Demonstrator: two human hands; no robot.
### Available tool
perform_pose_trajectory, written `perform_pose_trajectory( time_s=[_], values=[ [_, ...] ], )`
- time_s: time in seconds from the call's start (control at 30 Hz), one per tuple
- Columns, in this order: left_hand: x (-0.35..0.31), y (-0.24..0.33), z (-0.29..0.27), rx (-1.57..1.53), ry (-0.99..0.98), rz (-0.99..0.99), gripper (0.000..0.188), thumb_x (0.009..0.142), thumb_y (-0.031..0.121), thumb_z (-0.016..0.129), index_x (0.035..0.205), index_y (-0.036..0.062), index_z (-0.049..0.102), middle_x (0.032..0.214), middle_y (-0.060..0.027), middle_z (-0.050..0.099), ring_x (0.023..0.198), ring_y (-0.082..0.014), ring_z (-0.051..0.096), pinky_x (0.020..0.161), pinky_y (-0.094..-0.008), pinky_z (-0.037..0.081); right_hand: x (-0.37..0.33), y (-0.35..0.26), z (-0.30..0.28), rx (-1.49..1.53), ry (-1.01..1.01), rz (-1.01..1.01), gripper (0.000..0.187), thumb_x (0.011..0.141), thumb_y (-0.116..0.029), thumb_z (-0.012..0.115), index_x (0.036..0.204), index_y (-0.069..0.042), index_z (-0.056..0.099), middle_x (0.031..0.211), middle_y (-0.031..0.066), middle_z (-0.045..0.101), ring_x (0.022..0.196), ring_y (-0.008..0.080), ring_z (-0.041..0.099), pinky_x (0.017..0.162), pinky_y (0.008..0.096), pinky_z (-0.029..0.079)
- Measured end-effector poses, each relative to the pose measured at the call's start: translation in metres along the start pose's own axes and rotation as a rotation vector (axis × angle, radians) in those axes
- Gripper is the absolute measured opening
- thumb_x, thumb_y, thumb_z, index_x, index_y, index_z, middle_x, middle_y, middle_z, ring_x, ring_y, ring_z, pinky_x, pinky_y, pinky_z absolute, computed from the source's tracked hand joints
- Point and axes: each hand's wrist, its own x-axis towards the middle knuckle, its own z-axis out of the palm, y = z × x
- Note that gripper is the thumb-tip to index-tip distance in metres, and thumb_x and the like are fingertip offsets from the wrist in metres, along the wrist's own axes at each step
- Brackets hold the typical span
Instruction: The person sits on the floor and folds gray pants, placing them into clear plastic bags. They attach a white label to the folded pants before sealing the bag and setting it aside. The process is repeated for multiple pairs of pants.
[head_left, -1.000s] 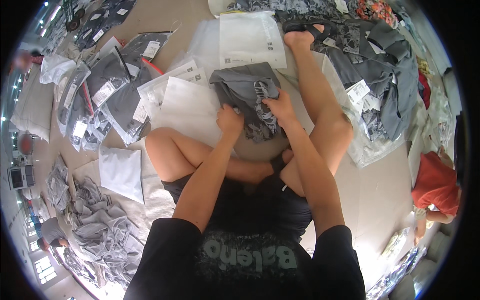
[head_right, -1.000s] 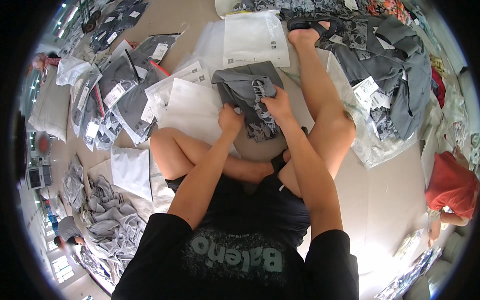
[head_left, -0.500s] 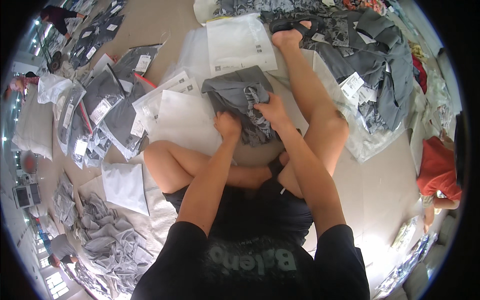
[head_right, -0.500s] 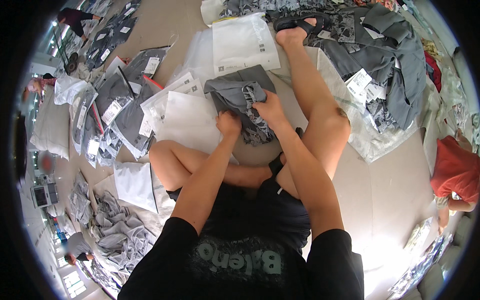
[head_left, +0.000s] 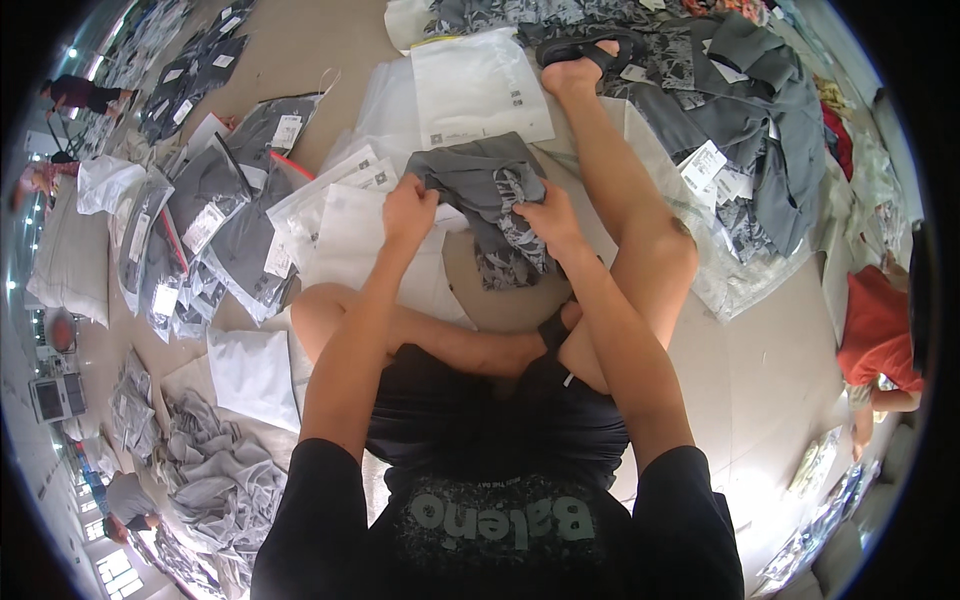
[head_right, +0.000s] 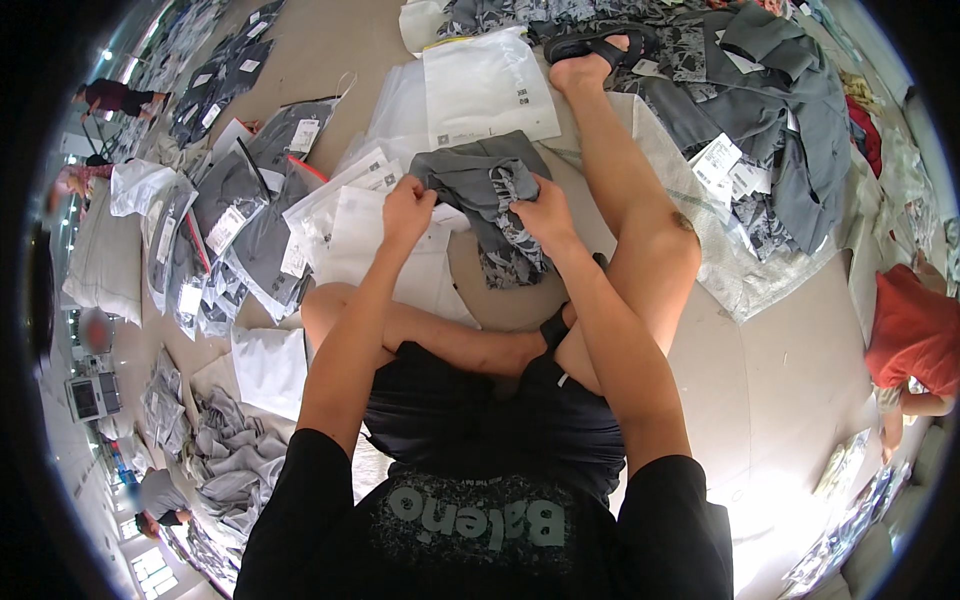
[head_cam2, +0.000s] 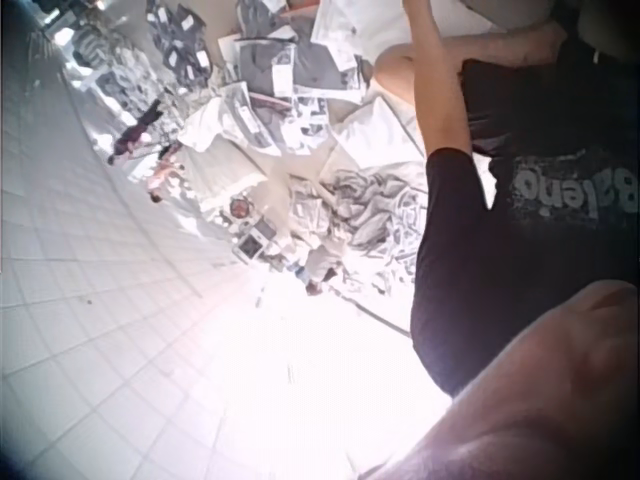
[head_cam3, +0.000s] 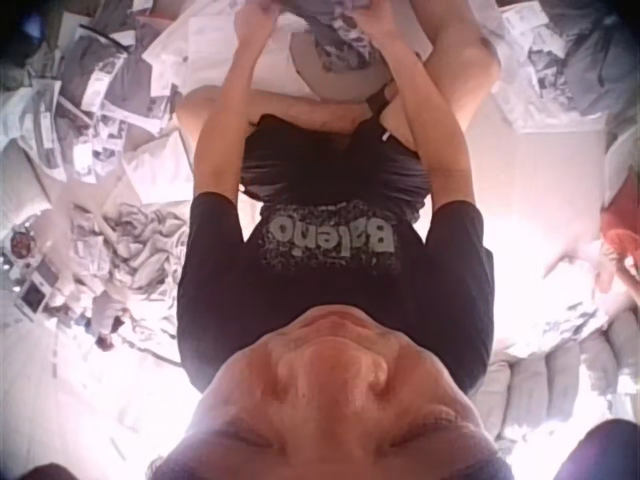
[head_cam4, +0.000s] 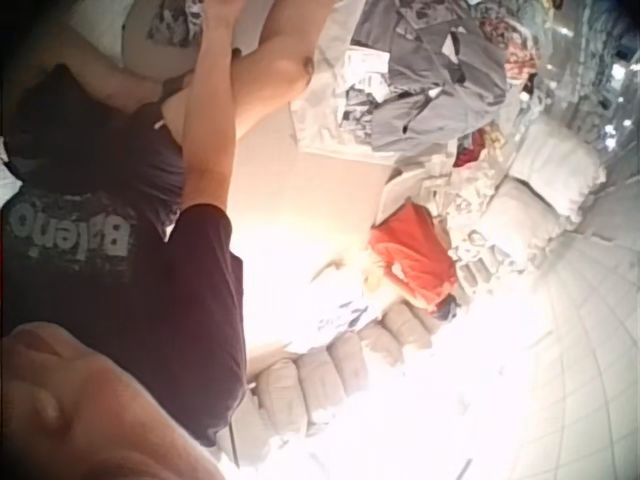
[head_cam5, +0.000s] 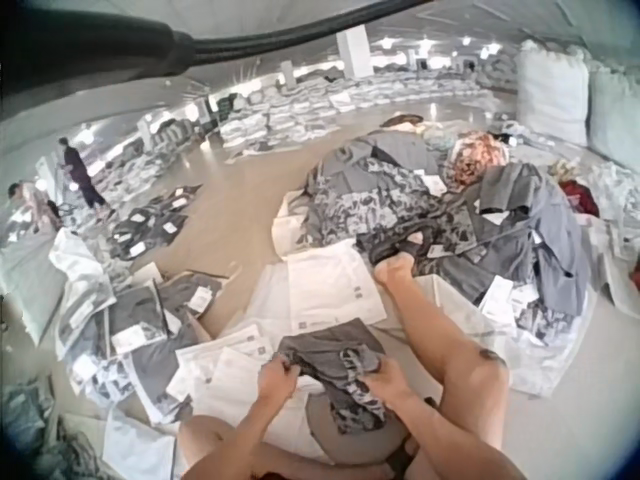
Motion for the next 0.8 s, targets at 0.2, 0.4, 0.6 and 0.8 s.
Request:
perform_pose_trajectory(
  time_s=[0.2,0.4,0.6,0.8],
  values=[
    [0.021,-0.019,-0.029,-0.296,-0.208,-0.135,0.011,0.097,0.013,0.065,0.104,0.0103,0.057,0.079,-0.009,0.066,0.076,-0.0182,0.07,0.063,-0.0345,0.057,-0.002,0.008,0.009,-0.285,-0.029,-0.315,0.053,0.079,0.004,0.068,0.132,-0.003,0.066,0.107,0.0199,0.076,0.1,0.0303,0.074,0.087,0.0369,0.055],
    [-0.019,-0.041,0.011,-0.959,-0.318,-0.581,0.054,0.093,0.027,0.081,0.136,0.0071,0.054,0.114,-0.0089,0.065,0.094,-0.0163,0.064,0.078,-0.0334,0.056,-0.033,-0.01,0.031,-0.604,-0.054,-0.459,0.059,0.075,0.004,0.063,0.132,-0.013,0.068,0.11,0.0239,0.072,0.105,0.0428,0.068,0.09,0.0453,0.056],
    [-0.068,-0.109,0.05,-0.509,-0.038,-0.206,0.075,0.074,0.009,0.085,0.138,0.0068,0.048,0.106,-0.0149,0.069,0.094,-0.0281,0.068,0.083,-0.0394,0.054,-0.038,-0.008,0.047,-0.752,-0.169,-0.537,0.066,0.074,0.0,0.069,0.138,-0.014,0.065,0.12,0.0193,0.07,0.107,0.0402,0.068,0.09,0.0468,0.056],
    [-0.013,-0.044,-0.086,0.055,-0.348,-0.117,0.045,0.072,0.009,0.081,0.108,0.0057,0.055,0.083,-0.0185,0.069,0.08,-0.04,0.069,0.076,-0.0456,0.054,-0.07,0.008,0.044,-1.264,-0.668,-0.764,0.065,0.085,-0.026,0.075,0.147,-0.016,0.057,0.16,0.0135,0.044,0.149,0.036,0.038,0.119,0.0604,0.033]
  ],
)
